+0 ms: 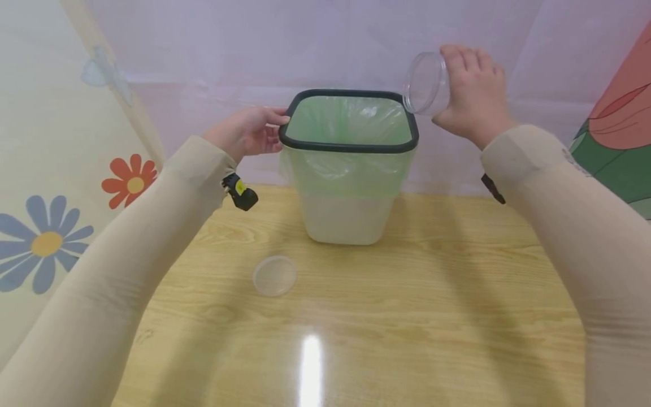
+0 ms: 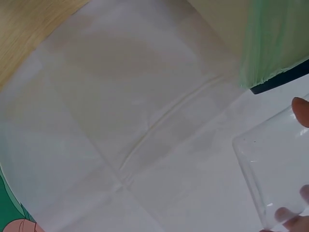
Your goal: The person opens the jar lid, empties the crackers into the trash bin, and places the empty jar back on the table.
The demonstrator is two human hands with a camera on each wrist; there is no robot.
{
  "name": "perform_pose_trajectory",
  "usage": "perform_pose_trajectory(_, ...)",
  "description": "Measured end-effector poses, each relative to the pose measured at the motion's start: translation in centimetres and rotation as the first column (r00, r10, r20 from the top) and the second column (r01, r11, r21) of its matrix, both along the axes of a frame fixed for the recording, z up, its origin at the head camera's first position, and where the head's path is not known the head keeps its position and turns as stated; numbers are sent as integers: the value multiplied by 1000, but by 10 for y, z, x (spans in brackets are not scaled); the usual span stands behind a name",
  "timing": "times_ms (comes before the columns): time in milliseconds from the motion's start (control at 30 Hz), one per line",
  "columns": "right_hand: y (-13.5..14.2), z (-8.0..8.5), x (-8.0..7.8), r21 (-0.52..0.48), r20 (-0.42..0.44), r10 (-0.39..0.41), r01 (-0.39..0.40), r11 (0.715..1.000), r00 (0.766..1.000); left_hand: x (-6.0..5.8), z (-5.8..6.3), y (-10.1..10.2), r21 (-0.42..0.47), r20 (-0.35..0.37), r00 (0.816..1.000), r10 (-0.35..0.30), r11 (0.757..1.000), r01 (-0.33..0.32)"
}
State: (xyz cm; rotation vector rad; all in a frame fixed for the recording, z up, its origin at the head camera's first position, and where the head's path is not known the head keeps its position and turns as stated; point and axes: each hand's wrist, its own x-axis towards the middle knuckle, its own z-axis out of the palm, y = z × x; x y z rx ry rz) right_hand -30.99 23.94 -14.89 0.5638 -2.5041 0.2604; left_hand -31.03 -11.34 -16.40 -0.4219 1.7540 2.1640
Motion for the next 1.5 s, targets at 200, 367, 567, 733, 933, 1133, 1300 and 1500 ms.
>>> perform_pose_trajectory(200, 1, -2, 4, -39, 18, 3, -2, 999, 1000, 2, 1, 0, 0, 6, 1000, 8, 1000, -8)
perform_pose_trajectory(367, 2, -2, 6, -70, 53, -11, 14, 997, 999, 2, 1, 0, -2, 4, 1000, 6, 1000, -6)
perform_pose_trajectory(567, 6, -3, 8, -141, 97, -4, 18, 990, 995, 2, 1, 1, 1, 7, 1000, 9, 1000, -9)
perform_pose_trajectory(733, 8, -4, 12, -185, 121, -11, 34, 982, 993, 1, 1, 1, 4, 8, 1000, 7, 1000, -7)
perform_pose_trajectory(933, 10, -7, 16, -249, 156, -24, 62, 966, 987, 1, -1, 1, -9, 5, 1000, 10, 1000, -10)
perform_pose_trajectory(1133, 16, -12, 19, -298, 188, -31, 87, 951, 982, 1, 0, 1, -6, 4, 1000, 9, 1000, -9)
perform_pose_trajectory(1300, 18, -15, 21, -319, 190, -34, 95, 943, 981, 0, -1, 0, -9, 1, 1000, 10, 1000, -10)
perform_pose_trajectory(1500, 19, -17, 24, -351, 217, -45, 121, 929, 975, 0, -2, 0, -14, -12, 1000, 5, 1000, -5)
